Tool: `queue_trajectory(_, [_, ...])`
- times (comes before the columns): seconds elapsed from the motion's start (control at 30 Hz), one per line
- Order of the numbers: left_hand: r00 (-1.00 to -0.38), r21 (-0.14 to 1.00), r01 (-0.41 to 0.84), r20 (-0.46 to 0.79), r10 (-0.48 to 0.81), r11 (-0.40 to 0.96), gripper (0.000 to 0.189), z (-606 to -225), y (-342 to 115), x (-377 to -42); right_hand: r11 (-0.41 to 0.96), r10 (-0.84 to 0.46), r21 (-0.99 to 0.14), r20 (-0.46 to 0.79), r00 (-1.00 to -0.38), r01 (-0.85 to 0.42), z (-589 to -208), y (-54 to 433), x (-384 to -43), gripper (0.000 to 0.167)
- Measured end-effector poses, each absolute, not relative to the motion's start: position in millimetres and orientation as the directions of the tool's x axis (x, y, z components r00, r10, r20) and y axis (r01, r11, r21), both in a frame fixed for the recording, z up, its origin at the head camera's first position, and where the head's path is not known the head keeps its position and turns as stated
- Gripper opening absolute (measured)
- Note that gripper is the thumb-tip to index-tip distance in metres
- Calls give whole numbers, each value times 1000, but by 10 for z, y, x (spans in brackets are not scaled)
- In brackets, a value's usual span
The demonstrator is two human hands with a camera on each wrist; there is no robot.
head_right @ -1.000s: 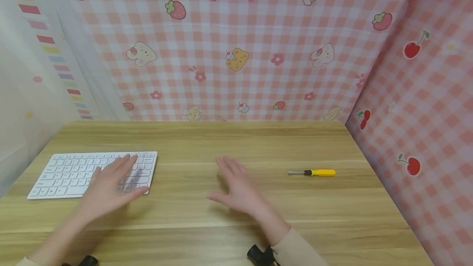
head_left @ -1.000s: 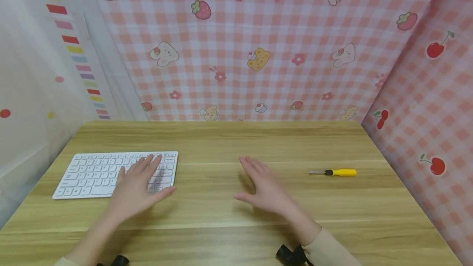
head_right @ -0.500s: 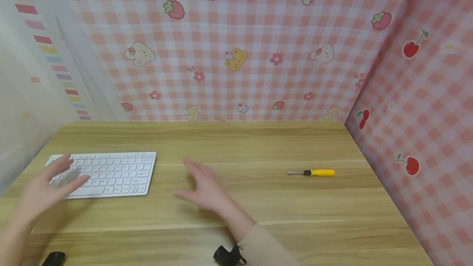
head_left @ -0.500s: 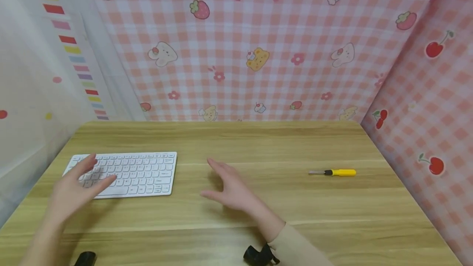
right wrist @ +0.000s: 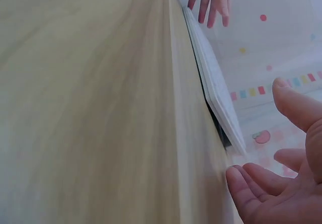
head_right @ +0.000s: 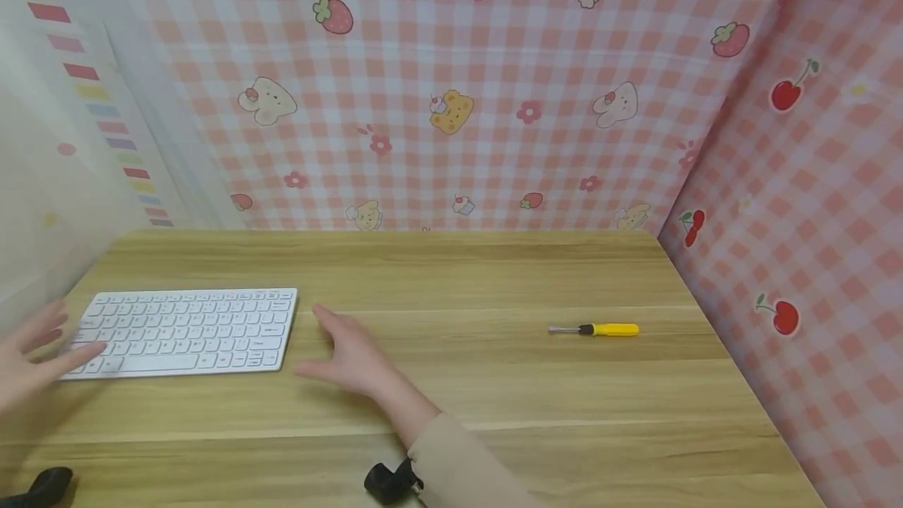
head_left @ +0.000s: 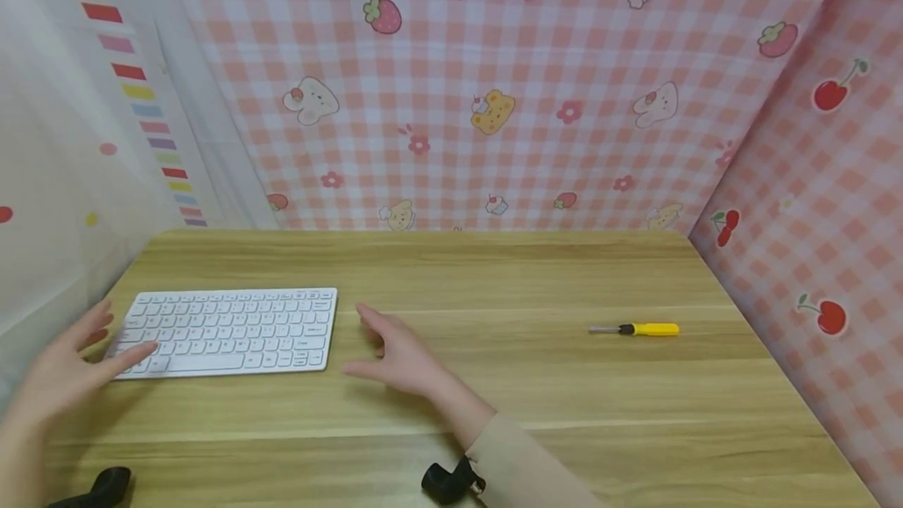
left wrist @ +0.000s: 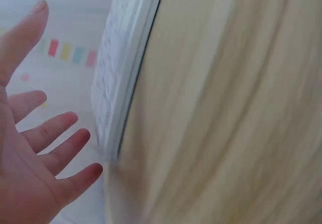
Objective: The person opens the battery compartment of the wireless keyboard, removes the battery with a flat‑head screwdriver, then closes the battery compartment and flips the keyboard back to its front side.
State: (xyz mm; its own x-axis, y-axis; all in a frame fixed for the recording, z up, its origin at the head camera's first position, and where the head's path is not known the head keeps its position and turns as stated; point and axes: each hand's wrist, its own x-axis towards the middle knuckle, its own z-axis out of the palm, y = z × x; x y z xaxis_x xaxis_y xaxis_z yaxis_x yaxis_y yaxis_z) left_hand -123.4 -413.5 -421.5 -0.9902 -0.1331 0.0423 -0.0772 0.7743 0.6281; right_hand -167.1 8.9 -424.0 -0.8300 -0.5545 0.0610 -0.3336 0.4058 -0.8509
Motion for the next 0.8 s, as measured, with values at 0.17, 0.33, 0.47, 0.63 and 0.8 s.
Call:
queue_trajectory(0.17, [-988,647,-68,62,-141,760,96,-4317,-4313,-1217,411,-542,-848,67,-838,-334,-4310,-16,-1725,88])
queue_trajectory(0.33, [-988,660,-58,68,-137,749,96,-4385,-4405,-1198,463,-530,-806,81,-844,-368,-4351,-118,-1760,88])
queue_trajectory(0.47, [-995,661,-18,63,-80,750,94,-4421,-4431,-1212,520,-520,-756,88,-849,-397,-4356,-203,-1776,88])
queue_trajectory(0.63, [-997,667,-34,34,-76,744,91,-4479,-4448,-1235,550,-523,-720,99,-847,-424,-4377,-288,-1785,90])
queue_trajectory(0.8, [-995,680,-76,0,-103,729,90,-4519,-4427,-1253,533,-510,-756,72,-857,-380,-4392,-321,-1784,91])
